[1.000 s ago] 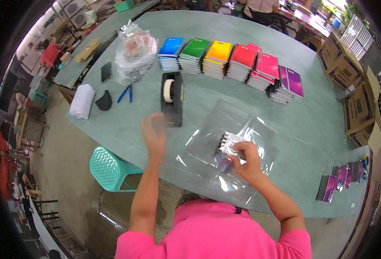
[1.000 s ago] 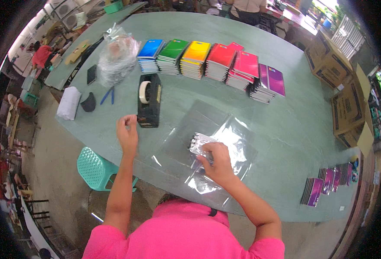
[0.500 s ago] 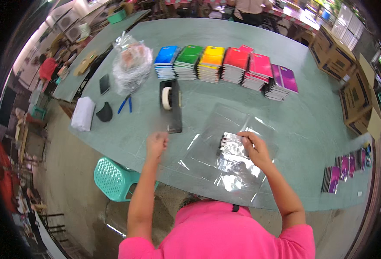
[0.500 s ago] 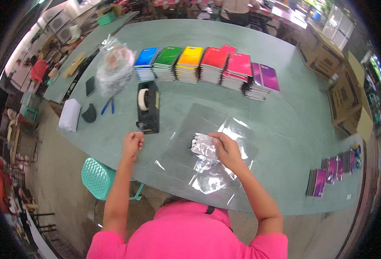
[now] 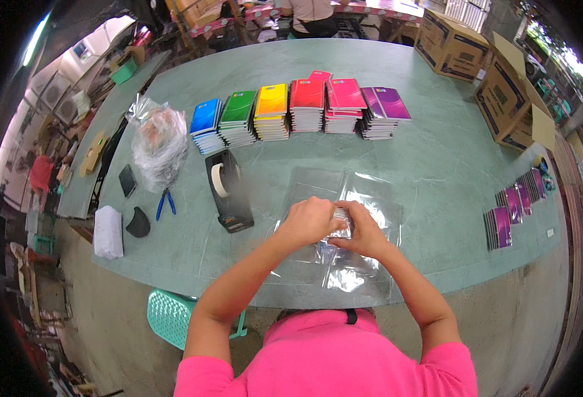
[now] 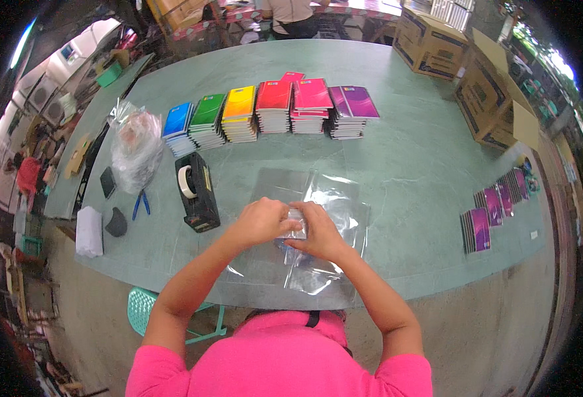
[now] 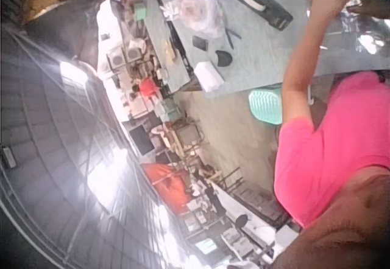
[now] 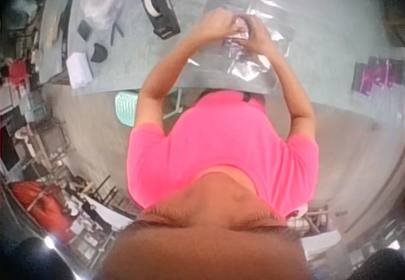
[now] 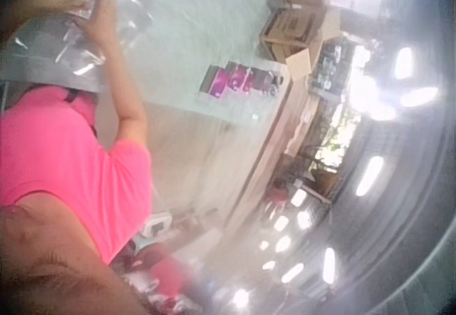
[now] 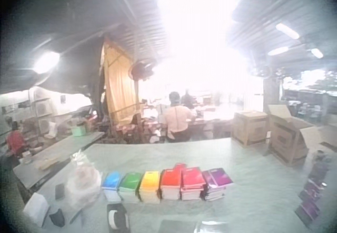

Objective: The person picks up several small spiral notebooks of different colors and places them inside a clear plastic bag. They then seal the bag with tape and place it into a larger cardboard box.

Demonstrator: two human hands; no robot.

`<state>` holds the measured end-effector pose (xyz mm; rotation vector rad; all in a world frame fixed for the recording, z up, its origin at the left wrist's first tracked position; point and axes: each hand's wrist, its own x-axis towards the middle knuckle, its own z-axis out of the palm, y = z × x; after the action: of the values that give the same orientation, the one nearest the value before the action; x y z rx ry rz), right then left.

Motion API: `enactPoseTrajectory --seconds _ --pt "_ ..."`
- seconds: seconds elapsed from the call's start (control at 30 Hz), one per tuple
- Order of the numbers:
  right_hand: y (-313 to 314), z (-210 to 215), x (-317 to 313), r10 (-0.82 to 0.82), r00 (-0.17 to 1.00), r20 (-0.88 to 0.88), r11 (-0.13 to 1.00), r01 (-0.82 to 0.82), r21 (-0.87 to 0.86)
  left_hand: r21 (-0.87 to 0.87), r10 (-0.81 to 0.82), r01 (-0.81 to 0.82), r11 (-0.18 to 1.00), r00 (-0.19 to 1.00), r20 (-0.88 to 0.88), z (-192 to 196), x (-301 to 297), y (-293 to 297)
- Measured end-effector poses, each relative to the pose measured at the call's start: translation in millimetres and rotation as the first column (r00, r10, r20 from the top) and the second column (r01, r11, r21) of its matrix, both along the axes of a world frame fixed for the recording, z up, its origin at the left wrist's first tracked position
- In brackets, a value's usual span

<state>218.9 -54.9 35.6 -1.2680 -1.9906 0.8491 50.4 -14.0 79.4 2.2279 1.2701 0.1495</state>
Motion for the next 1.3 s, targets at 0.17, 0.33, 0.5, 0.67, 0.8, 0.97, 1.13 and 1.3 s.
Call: enactPoseTrajectory --seconds 0.17,0.33,0.5,0.67,0.8,0.97,1.13,1.3 --pt "-3.9 -5.2 5.3 -0.050 0.997 0.062 0.998 0.048 0.040 0.072 0.115 -0.100 0.992 0.959 -0.257 -4.0 -12.1 18.8" --pt "-9.9 -17.9 5.0 -0.122 0.961 -0.247 0.992 0.114 -0.046 -0.138 -0.166 0.230 0.963 0.915 0.368 -68.3 -61.3 12.5" --pt "-24.9 -31.1 18.8 -0.479 0.838 -0.262 0.861 0.390 -0.327 0.198 -0.200 0.107 0.974 0.818 0.540 -91.1 -5.9 -34.6" --pt "-75.0 -20.8 108.8 -0.644 0.679 -0.351 0.479 0.000 -0.878 0.488 -0.637 0.459 0.742 0.709 0.302 -30.3 66.5 -56.9" --pt "-120.3 -18.3 194.1 -0.628 0.707 -0.324 0.672 0.283 -0.684 0.623 -0.760 0.539 0.567 0.634 0.143 -37.5 152.9 -90.9" --pt "-129.1 -25.2 216.4 -0.595 0.441 0.672 0.612 0.791 0.023 0.474 -0.902 0.776 0.416 0.418 0.106 -82.3 213.8 -133.4" --pt "-132.4 -23.4 248.0 -0.559 0.547 0.623 0.657 0.750 -0.069 0.214 -0.884 0.870 0.444 0.387 0.261 -97.1 239.6 -144.3" --pt "-98.7 19.3 342.4 -0.714 0.544 0.441 0.647 0.753 0.118 0.149 -0.768 0.775 0.615 0.545 0.336 -79.3 258.2 -114.7"
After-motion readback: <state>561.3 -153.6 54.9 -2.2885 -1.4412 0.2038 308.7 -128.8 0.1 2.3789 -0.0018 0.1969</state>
